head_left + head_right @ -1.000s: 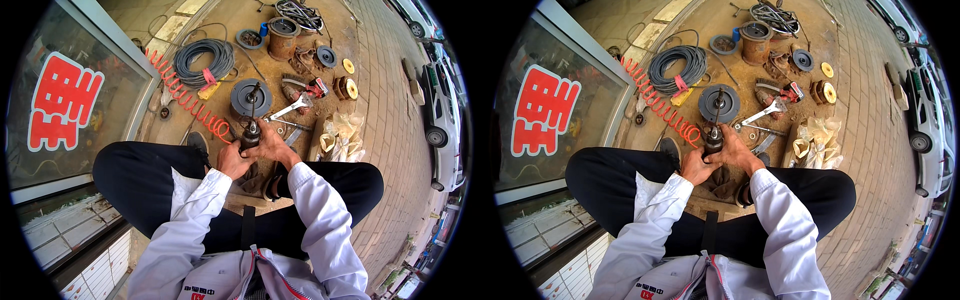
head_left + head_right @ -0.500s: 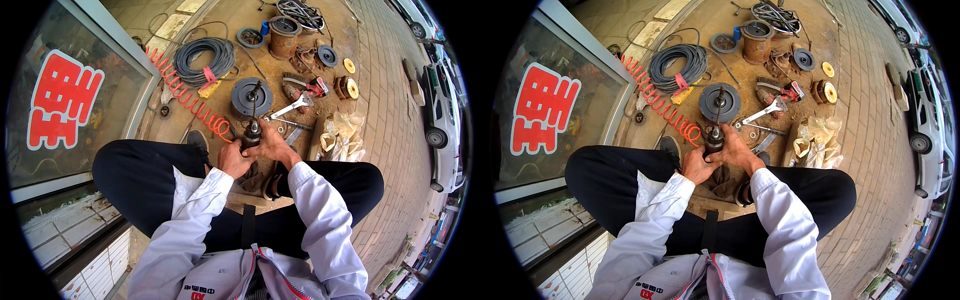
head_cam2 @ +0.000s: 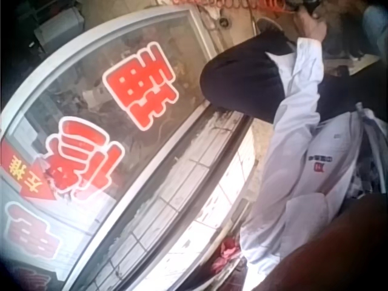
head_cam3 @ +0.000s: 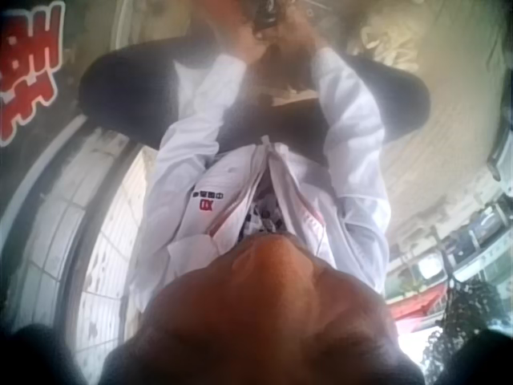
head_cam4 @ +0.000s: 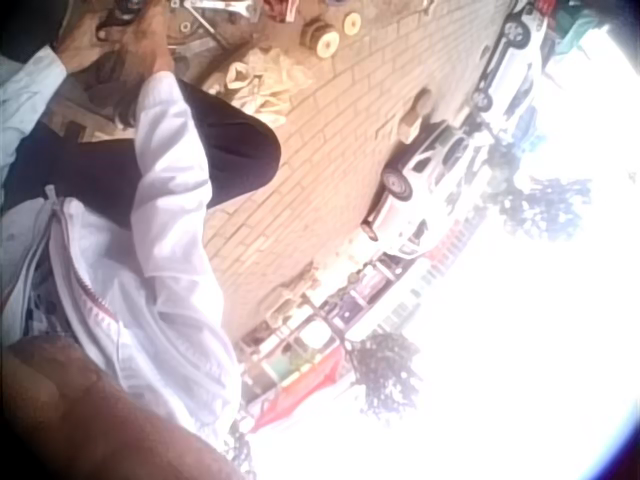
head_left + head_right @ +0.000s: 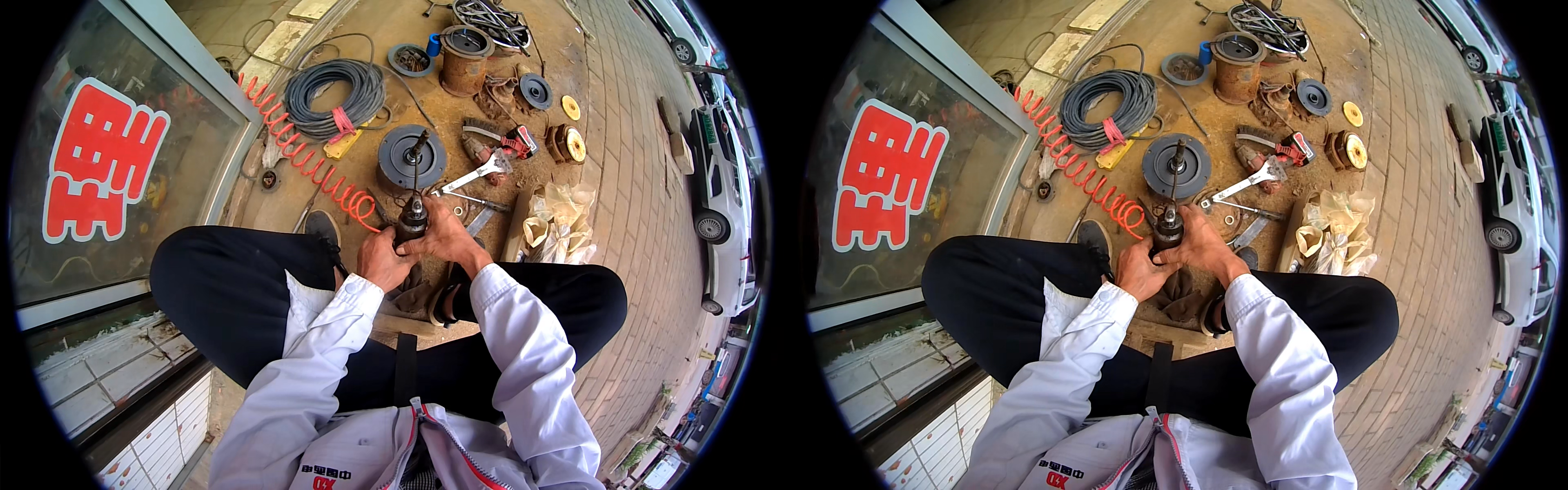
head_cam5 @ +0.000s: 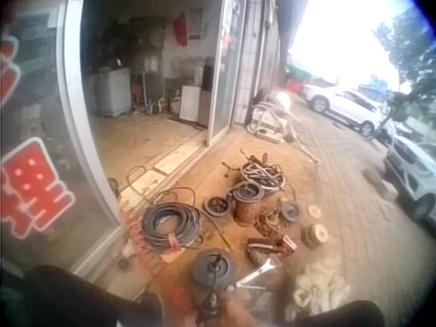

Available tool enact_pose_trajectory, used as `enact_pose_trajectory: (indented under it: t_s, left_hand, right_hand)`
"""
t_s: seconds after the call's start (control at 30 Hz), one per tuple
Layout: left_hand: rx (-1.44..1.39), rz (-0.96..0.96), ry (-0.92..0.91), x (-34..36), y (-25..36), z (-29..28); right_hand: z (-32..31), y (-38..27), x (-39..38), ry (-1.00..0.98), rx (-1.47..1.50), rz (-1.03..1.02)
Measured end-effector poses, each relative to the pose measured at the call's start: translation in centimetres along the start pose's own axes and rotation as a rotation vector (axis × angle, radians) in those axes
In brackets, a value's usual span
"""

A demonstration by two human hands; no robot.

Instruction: The person sits cross-legged and uses a wrench and screwdriver to loosen and remove a bolt from a cylindrical mechanical part. They then use a power drill to remove a screw and disassemble the part further.

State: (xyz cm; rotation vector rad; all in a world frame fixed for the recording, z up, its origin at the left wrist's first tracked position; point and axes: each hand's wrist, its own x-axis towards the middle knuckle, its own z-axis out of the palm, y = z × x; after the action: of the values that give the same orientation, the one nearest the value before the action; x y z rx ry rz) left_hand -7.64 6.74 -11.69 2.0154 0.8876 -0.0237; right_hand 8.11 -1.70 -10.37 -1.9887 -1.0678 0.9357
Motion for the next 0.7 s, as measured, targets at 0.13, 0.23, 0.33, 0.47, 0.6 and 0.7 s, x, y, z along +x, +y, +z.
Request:
enact_pose_trajectory:
  t_s: [0.13, 0.23, 0.33, 0.47, 0.6, 0.7]
  left_hand:
    - [-0.025, 0.015, 0.012, 0.1, -0.2, 0.1]
    - [-0.002, 0.009, 0.003, 0.3, -0.2, 0.1]
    - [-0.02, 0.003, -0.013, 0.1, 0.0, -0.2]
    - [-0.054, 0.026, 0.006, 0.1, -0.1, -0.2]
    - [-0.093, 0.037, 0.003, 0.1, -0.2, 0.2]
    - [-0.056, 0.043, 0.037, -0.1, -0.2, -0.1]
  right_hand:
    - [0.2, 0.1, -0.1, 0.013, 0.02, 0.014]
    - [0.2, -0.3, -0.4, 0.134, -0.087, -0.109]
    - [-0.5, -1.4, -0.3, 0.048, -0.087, -0.024]
    - [0.2, -0.6, -0.3, 0.081, -0.057, -0.029]
    - [-0.1, -1.1, -0.4, 0.029, -0.102, 0.035]
    - [-0.1, -1.0, -0.3, -0.015, -0.047, 0.097]
